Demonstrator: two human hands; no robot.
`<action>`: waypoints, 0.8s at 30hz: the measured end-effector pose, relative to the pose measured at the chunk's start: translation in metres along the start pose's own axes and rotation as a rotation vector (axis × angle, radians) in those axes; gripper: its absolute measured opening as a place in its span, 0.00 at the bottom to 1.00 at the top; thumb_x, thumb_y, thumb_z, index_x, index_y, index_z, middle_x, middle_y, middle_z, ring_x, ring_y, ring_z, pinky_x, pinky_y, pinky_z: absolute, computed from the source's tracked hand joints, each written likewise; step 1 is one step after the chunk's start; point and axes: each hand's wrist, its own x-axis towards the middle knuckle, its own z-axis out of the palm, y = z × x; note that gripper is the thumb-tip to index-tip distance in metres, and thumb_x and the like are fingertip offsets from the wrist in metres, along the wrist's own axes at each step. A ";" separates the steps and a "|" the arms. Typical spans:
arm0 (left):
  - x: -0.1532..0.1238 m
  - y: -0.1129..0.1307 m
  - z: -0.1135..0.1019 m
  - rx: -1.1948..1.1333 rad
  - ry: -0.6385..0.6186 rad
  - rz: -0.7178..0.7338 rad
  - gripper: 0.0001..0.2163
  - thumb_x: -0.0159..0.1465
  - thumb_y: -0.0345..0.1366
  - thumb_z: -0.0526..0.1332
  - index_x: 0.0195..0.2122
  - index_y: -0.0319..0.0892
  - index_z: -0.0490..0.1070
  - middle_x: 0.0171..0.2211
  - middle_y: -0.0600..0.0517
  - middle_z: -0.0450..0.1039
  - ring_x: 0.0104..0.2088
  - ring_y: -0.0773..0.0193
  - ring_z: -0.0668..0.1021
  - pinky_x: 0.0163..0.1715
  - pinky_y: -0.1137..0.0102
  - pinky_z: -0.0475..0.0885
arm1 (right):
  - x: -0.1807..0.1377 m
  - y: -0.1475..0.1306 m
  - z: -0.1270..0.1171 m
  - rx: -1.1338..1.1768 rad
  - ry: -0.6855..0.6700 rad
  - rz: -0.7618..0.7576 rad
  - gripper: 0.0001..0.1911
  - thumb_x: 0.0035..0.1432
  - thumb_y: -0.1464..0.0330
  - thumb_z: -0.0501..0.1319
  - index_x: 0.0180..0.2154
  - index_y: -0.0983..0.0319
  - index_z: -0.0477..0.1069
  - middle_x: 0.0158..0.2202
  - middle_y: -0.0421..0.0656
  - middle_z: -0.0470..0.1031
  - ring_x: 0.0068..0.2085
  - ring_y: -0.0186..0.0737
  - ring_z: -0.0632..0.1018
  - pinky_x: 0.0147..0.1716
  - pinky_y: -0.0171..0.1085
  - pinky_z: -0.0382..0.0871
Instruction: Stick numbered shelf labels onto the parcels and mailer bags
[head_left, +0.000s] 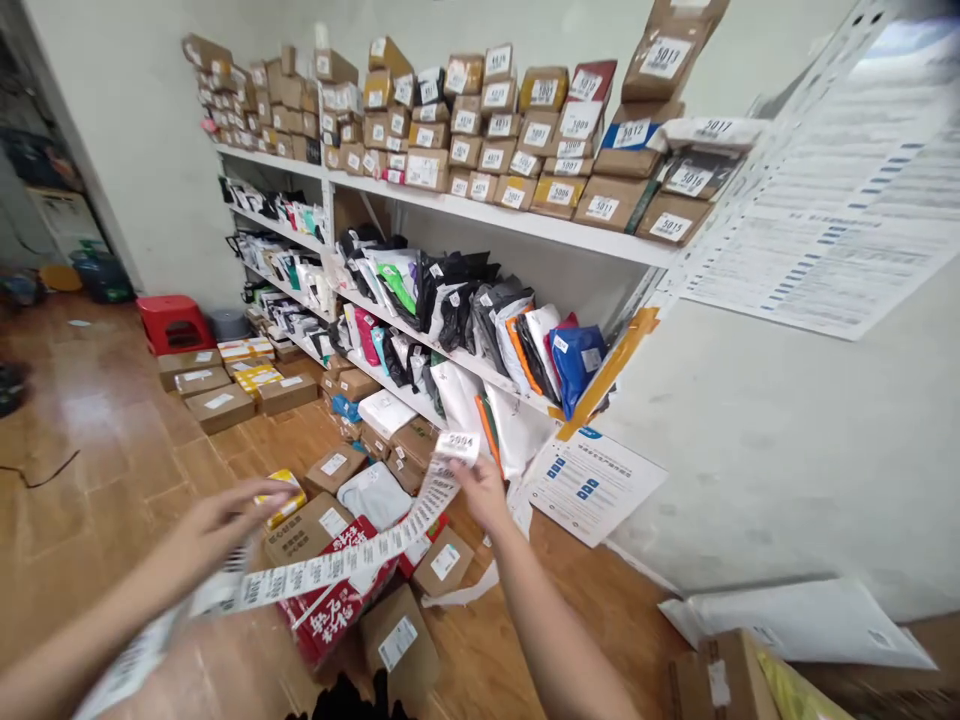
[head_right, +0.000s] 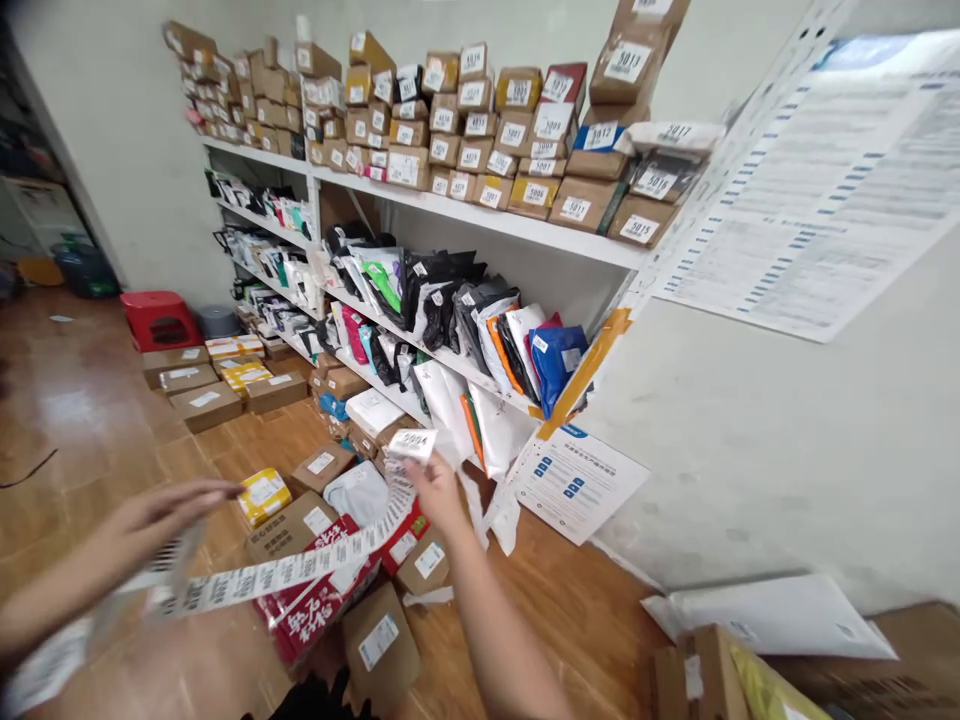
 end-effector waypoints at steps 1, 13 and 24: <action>0.007 0.007 0.012 -0.107 -0.068 0.011 0.26 0.59 0.58 0.56 0.41 0.38 0.77 0.42 0.52 0.79 0.46 0.55 0.76 0.50 0.62 0.69 | -0.011 -0.005 0.017 -0.031 -0.060 -0.054 0.11 0.48 0.62 0.67 0.35 0.59 0.80 0.41 0.46 0.80 0.46 0.50 0.77 0.52 0.51 0.67; 0.013 0.036 0.075 -0.568 -0.514 0.129 0.17 0.54 0.47 0.67 0.41 0.43 0.79 0.37 0.49 0.75 0.39 0.59 0.75 0.39 0.69 0.72 | -0.109 0.024 0.052 -0.688 -0.300 -0.563 0.26 0.46 0.77 0.58 0.47 0.53 0.75 0.60 0.47 0.60 0.57 0.58 0.64 0.54 0.57 0.61; 0.017 0.036 0.088 -0.721 -0.542 -0.061 0.30 0.50 0.42 0.71 0.54 0.43 0.69 0.26 0.57 0.73 0.29 0.67 0.75 0.32 0.74 0.70 | -0.136 0.066 0.045 -0.315 -0.140 -0.211 0.29 0.45 0.75 0.64 0.51 0.52 0.72 0.53 0.45 0.72 0.55 0.52 0.71 0.55 0.49 0.65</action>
